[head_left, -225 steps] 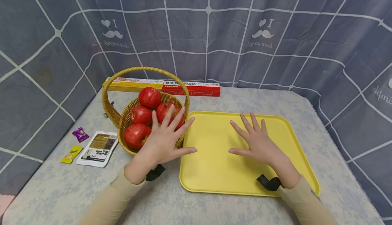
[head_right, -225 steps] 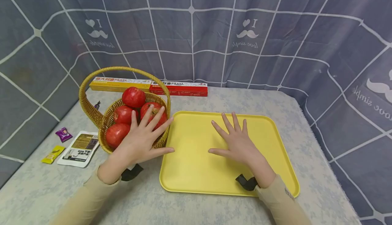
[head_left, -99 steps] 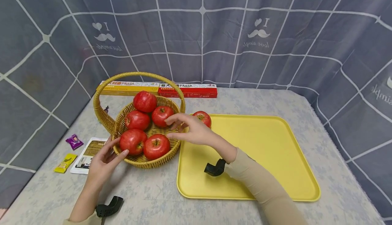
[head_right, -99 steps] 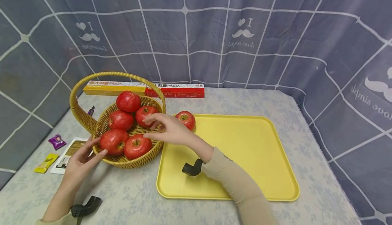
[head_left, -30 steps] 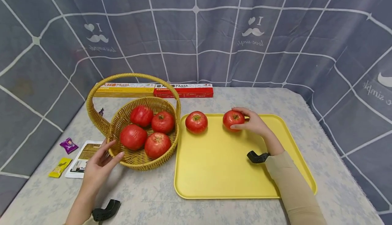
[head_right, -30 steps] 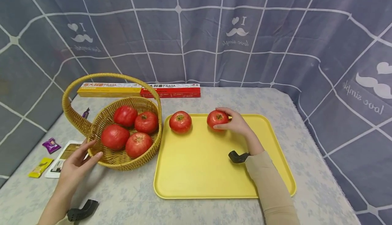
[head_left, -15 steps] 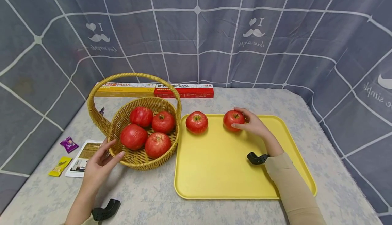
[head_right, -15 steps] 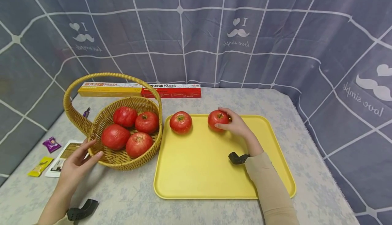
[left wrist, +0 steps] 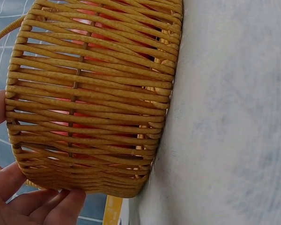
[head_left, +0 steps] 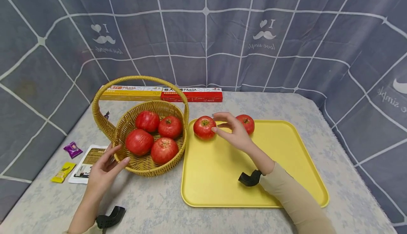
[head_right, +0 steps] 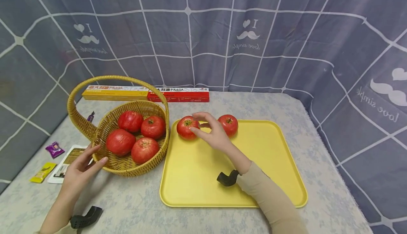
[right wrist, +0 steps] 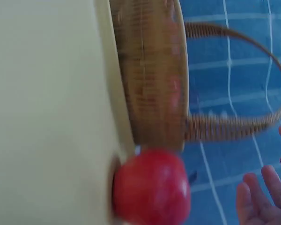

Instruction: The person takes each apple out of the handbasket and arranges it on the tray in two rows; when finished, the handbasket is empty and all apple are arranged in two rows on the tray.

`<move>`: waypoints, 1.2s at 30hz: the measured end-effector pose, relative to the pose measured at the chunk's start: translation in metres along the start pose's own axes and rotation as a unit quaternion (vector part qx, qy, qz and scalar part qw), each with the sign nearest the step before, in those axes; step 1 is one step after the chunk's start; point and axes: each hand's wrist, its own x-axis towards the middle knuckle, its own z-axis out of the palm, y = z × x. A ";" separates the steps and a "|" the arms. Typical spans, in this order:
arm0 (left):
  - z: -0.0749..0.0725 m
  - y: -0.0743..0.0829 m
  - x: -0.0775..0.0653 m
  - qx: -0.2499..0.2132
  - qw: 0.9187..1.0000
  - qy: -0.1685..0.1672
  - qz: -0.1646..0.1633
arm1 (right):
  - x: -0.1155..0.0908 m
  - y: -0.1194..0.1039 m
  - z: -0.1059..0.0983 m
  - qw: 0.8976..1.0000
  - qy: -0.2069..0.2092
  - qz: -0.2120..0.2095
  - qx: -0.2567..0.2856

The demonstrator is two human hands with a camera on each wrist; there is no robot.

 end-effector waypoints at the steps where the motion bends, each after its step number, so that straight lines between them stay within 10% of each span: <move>1: 0.000 0.000 0.000 0.000 1.000 0.001 0.000 | 0.003 -0.004 0.009 1.000 -0.025 -0.003 0.006; 14: -0.001 -0.002 0.000 0.002 1.000 -0.001 0.002 | 0.047 -0.026 0.094 0.966 -0.243 -0.041 -0.075; 29: -0.002 0.001 0.000 0.006 1.000 -0.002 0.009 | 0.065 -0.021 0.136 0.878 -0.376 -0.023 -0.295; 36: -0.001 0.000 -0.001 0.004 1.000 -0.003 0.007 | 0.065 -0.022 0.135 0.896 -0.330 0.011 -0.296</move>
